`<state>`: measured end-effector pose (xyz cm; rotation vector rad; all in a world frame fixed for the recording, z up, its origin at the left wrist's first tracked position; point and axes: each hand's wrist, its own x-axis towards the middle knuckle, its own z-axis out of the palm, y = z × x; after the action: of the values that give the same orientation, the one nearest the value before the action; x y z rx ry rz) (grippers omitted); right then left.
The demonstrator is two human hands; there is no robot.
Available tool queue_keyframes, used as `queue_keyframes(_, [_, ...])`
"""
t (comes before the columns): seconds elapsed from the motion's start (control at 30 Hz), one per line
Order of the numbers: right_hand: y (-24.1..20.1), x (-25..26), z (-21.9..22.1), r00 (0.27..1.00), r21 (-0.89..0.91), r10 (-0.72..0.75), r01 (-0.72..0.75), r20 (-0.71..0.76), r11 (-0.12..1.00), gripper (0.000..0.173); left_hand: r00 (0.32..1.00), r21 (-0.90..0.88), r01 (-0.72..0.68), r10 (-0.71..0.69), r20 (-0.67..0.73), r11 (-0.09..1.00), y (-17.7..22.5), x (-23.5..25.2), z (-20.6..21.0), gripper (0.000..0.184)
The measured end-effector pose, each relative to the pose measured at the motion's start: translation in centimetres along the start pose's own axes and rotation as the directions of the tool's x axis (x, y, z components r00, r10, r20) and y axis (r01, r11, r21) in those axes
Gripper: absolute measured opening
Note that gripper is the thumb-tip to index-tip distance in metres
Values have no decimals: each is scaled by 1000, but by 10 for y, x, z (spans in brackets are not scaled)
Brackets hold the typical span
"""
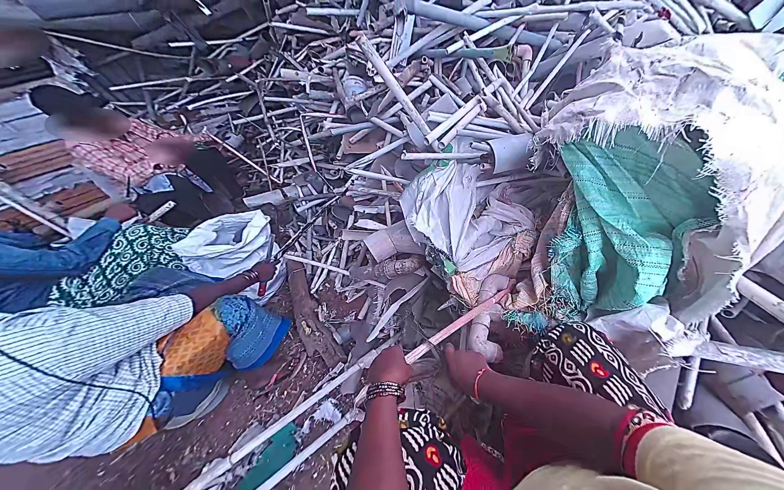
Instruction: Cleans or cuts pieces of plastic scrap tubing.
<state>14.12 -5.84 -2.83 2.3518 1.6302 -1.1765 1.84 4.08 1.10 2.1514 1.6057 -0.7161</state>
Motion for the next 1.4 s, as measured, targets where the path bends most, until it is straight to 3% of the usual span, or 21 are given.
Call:
queue_keyframes(0.1, [5, 16, 1, 999, -38, -3, 2, -38, 999, 45, 1000, -27, 19, -19, 3, 999, -8, 0, 3, 48])
queue_keyframes(0.23, [68, 49, -20, 966, 10, 238, -238, -105, 971, 46, 999, -45, 19, -20, -26, 999, -7, 0, 12, 48])
queue_keyframes(0.3, [76, 50, -29, 941, 31, 326, -325, -88, 945, 47, 999, -49, 20, -22, -41, 999, -3, -5, 15, 48])
queue_keyframes(0.4, [29, 30, -27, 972, 28, 229, -228, -50, 973, 54, 995, -81, 25, -32, -93, 996, -3, -10, 8, 46])
queue_keyframes(0.53, [-31, -5, -6, 1000, -76, -10, 9, -13, 997, 40, 984, -86, 65, -79, -162, 994, 1, -20, 4, 39])
queue_keyframes(0.6, [-22, 0, -11, 1000, -92, -3, 1, -29, 996, 40, 975, -101, 90, -108, -194, 991, 3, -25, 5, 37])
queue_keyframes(0.73, [55, 36, -32, 969, -14, 232, -234, -84, 972, 47, 963, -85, 74, -93, -251, 994, 12, -27, 14, 38])
queue_keyframes(0.8, [86, 44, -37, 941, 15, 325, -325, -98, 946, 60, 950, -43, 54, -65, -306, 998, 17, -29, 17, 37])
queue_keyframes(0.87, [79, 35, -43, 946, 20, 316, -316, -65, 949, 63, 918, -8, 40, -40, -395, 999, 18, -29, 17, 35])
queue_keyframes(1.0, [-2, -18, -35, 998, -18, 59, -59, -3, 998, 50, 878, -27, 44, -52, -476, 999, 19, -27, 15, 32])
queue_keyframes(1.1, [-27, -36, -19, 993, -26, -116, 116, 1, 993, 43, 865, -65, 57, -82, -494, 996, 17, -26, 16, 35])
queue_keyframes(1.17, [-8, -27, -18, 997, -2, -72, 72, -12, 997, 44, 877, -75, 69, -96, -472, 995, 13, -29, 18, 37])
queue_keyframes(1.3, [67, 10, -31, 982, 55, 182, -178, -59, 982, 46, 855, -45, 68, -81, -513, 997, 12, -32, 25, 39])
queue_keyframes(1.4, [61, 1, -40, 980, 98, 196, -194, -16, 976, 49, 836, -17, 60, -60, -545, 998, 15, -31, 30, 35])
